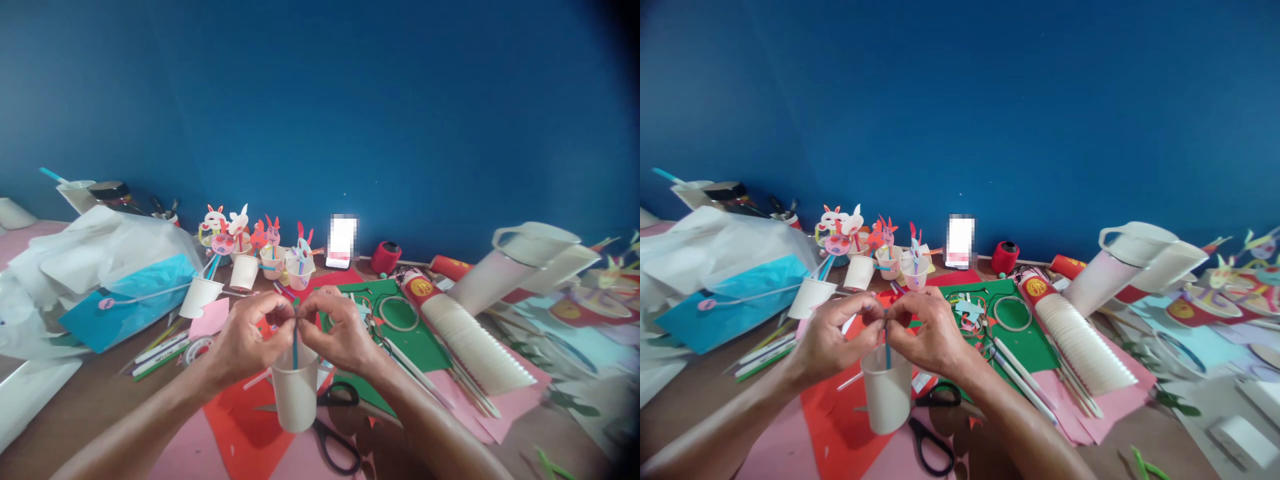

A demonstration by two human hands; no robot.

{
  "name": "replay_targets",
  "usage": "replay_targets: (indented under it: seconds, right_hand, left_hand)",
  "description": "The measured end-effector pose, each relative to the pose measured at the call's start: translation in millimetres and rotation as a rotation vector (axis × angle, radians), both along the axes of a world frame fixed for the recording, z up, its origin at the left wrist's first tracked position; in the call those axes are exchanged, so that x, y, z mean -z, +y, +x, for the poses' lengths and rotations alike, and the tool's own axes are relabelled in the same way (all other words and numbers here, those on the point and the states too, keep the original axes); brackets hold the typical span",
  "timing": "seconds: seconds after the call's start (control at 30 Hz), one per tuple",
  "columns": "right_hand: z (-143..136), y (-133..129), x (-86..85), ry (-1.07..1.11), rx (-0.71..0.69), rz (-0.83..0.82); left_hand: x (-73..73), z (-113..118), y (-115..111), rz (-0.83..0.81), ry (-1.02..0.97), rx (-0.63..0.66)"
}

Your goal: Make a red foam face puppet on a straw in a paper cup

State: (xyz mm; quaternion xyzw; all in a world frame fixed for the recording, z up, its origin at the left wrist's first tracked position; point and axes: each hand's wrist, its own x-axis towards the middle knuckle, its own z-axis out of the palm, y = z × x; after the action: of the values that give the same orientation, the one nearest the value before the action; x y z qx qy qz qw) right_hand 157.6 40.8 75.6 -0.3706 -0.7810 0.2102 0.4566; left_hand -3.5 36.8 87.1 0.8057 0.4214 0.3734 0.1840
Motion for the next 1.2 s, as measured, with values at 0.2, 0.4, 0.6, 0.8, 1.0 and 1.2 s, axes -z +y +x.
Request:
replay_targets:
  seconds: [0.2, 0.4, 0.6, 0.8, 1.0, 1.2]
  right_hand:
    - [0.5, 1.3, 3.4, 0.008, -0.013, 0.019]
    - [-0.2, 1.7, 3.8, 0.003, -0.017, 0.007]
    - [-0.5, 0.5, -0.2, 0.016, -0.003, -0.014]
    - [0.6, 0.3, 0.2, 0.053, -0.004, -0.074]
    - [2.4, 0.2, 1.6, 0.065, -0.032, -0.119]
    - [2.8, 0.4, 0.6, 0.085, -0.053, -0.15]
  left_hand:
    - [-0.8, 0.8, -0.2, 0.031, 0.011, -0.029]
    - [0.0, 1.0, 0.6, 0.036, 0.017, -0.024]
    - [0.5, 0.9, 1.2, 0.059, 0.008, -0.028]
    - [-1.1, 0.5, -0.5, 0.068, -0.007, -0.019]
    - [-3.4, 1.3, -1.4, 0.057, -0.011, -0.023]
    - [0.5, -1.0, -0.9, 0.074, -0.009, -0.019]
